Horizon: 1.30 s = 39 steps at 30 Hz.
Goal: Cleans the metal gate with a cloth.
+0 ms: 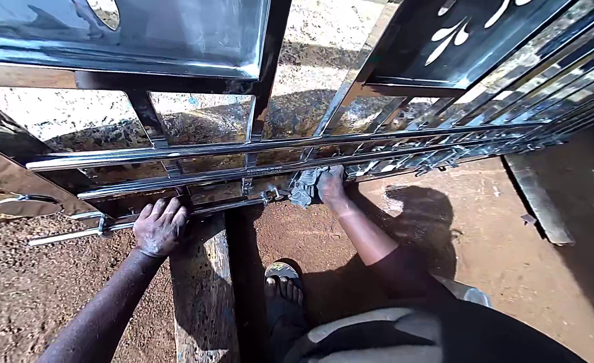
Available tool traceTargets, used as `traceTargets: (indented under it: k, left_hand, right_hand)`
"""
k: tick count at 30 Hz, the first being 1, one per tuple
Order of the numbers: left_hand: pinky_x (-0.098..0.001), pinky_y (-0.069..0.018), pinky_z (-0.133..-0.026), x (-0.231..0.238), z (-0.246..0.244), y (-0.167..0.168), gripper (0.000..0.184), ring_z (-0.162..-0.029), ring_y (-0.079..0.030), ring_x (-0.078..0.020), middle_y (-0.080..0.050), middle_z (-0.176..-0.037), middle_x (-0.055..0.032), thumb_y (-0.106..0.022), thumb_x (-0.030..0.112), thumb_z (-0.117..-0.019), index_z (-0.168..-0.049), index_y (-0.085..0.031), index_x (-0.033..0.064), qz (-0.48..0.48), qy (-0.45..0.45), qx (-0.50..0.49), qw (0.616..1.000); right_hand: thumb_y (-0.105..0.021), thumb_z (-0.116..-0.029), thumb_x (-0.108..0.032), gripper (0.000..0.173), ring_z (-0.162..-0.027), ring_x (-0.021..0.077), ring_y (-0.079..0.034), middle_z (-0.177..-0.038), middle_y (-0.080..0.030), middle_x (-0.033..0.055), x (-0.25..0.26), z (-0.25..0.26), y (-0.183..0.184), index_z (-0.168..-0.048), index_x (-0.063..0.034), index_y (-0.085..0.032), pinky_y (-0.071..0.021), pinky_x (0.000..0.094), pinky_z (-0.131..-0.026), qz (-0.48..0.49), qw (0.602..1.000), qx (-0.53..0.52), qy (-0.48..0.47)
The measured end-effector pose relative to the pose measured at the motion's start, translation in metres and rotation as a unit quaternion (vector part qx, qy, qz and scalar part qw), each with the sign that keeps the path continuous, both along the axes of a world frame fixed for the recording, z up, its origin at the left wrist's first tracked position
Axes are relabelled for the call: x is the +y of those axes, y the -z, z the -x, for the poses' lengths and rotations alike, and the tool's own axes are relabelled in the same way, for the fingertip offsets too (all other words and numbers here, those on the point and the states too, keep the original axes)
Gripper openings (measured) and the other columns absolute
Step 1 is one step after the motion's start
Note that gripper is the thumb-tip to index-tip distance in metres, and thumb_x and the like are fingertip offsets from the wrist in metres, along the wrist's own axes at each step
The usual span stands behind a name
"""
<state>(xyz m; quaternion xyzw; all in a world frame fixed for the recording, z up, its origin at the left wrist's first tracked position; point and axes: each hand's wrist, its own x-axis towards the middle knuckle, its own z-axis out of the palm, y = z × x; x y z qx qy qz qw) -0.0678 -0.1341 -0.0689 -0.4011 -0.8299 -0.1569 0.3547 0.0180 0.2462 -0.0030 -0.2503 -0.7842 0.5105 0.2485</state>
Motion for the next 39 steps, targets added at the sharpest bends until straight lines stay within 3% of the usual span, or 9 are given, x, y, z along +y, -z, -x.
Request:
traceTargets:
  k: [4, 8, 13, 20, 24, 27, 32, 35, 39]
  left_hand:
    - [-0.0491, -0.0451, -0.059, 0.0, 0.003, 0.002, 0.038, -0.073, -0.064, -0.0397, -0.066, -0.082, -0.0201, -0.041, 0.032, -0.0996, -0.079, -0.055, 0.0027, 0.002, -0.001, 0.011, 1.0]
    - [-0.0513, -0.0473, -0.061, 0.007, -0.002, -0.006, 0.056, -0.073, -0.066, -0.0398, -0.065, -0.078, -0.0203, -0.05, 0.052, -0.0959, -0.073, -0.059, 0.002, -0.054, -0.005, -0.04, 0.998]
    - [-0.0438, -0.0476, -0.102, 0.09, -0.072, -0.073, 0.064, -0.112, -0.063, -0.0233, -0.069, -0.111, -0.015, -0.061, 0.065, -0.094, -0.108, -0.071, 0.0032, -0.216, 0.153, -0.387, 0.883]
    - [-0.0174, -0.0547, -0.06, 0.127, -0.078, -0.126, 0.023, -0.064, -0.063, 0.0016, -0.067, -0.075, 0.0096, -0.057, 0.028, -0.1027, -0.089, -0.07, 0.0139, -0.305, 0.213, -0.534, 0.759]
    - [-0.0196, -0.0582, -0.072, 0.124, -0.061, -0.138, 0.017, -0.073, -0.065, 0.0016, -0.063, -0.078, 0.0111, -0.046, 0.021, -0.1077, -0.099, -0.058, 0.0126, -0.419, 0.144, -0.553, 0.706]
    - [-0.0169, -0.0559, -0.077, 0.128, -0.064, -0.156, 0.018, -0.078, -0.063, 0.0052, -0.06, -0.083, 0.0126, -0.041, 0.017, -0.1085, -0.102, -0.056, 0.0101, -0.434, 0.131, -0.567, 0.687]
    - [-0.0189, -0.0583, -0.07, 0.128, -0.081, -0.188, 0.023, -0.073, -0.066, 0.0015, -0.067, -0.081, 0.0126, -0.039, 0.007, -0.107, -0.1, -0.06, 0.0135, -0.368, 0.257, -0.633, 0.631]
    - [-0.0151, -0.0558, -0.064, 0.128, -0.076, -0.187, 0.023, -0.068, -0.063, 0.0041, -0.065, -0.077, 0.0153, -0.041, 0.009, -0.107, -0.096, -0.059, 0.0183, -0.375, 0.288, -0.591, 0.654]
    - [-0.0113, -0.0489, -0.059, 0.13, -0.062, -0.169, 0.018, -0.062, -0.056, 0.0086, -0.057, -0.071, 0.015, -0.048, 0.021, -0.1049, -0.091, -0.057, 0.0151, -0.391, 0.168, -0.473, 0.772]
  right_hand:
    - [-0.069, -0.0787, 0.007, 0.021, -0.094, 0.0284, -0.07, -0.097, -0.072, 0.0232, -0.018, -0.013, -0.022, -0.099, 0.011, -0.071, -0.0545, 0.0465, -0.087, -0.202, 0.969, -0.126, -0.063]
    - [-0.075, -0.0866, -0.014, 0.035, -0.118, 0.0384, -0.064, -0.121, -0.071, 0.0166, -0.03, -0.026, -0.055, -0.121, -0.0089, -0.075, -0.0491, 0.0596, -0.1, -0.381, 0.839, -0.361, -0.146]
    - [-0.075, -0.0807, -0.003, 0.04, -0.091, 0.0189, -0.07, -0.104, -0.072, 0.0102, -0.065, -0.048, -0.097, -0.12, -0.0059, -0.067, -0.0595, 0.0416, -0.081, -0.026, 0.971, -0.188, -0.147]
    - [-0.066, -0.0963, -0.016, 0.03, -0.1, 0.0095, -0.068, -0.108, -0.07, 0.0042, -0.051, -0.071, -0.112, -0.125, -0.0084, -0.063, -0.0567, 0.0326, -0.091, 0.111, 0.965, -0.176, -0.156]
    - [-0.07, -0.0949, -0.017, 0.019, -0.074, 0.0061, -0.062, -0.078, -0.065, 0.0011, -0.042, -0.079, -0.103, -0.086, -0.0003, -0.066, -0.053, 0.0276, -0.073, 0.092, 0.96, -0.131, -0.23]
    - [-0.066, -0.0917, -0.005, 0.013, -0.091, 0.0049, -0.063, -0.099, -0.07, 0.0051, -0.045, -0.082, -0.099, -0.084, 0.0039, -0.069, -0.0527, 0.0238, -0.081, 0.085, 0.963, -0.013, -0.256]
    - [-0.077, -0.0867, -0.039, 0.081, -0.104, 0.0081, -0.067, -0.128, -0.064, 0.0032, -0.063, -0.084, -0.09, -0.148, -0.004, -0.036, -0.0588, 0.029, -0.085, 0.237, 0.894, 0.073, -0.373]
    - [-0.079, -0.0893, -0.033, 0.041, -0.095, 0.002, -0.069, -0.104, -0.074, -0.0034, -0.065, -0.091, -0.07, -0.114, -0.0034, -0.067, -0.0576, 0.0267, -0.087, 0.242, 0.86, 0.027, -0.449]
    - [-0.072, -0.0927, -0.027, 0.03, -0.064, -0.0058, -0.061, -0.066, -0.064, -0.0102, -0.057, -0.095, -0.075, -0.069, -0.0114, -0.062, -0.0491, 0.0177, -0.06, 0.175, 0.864, 0.044, -0.471]
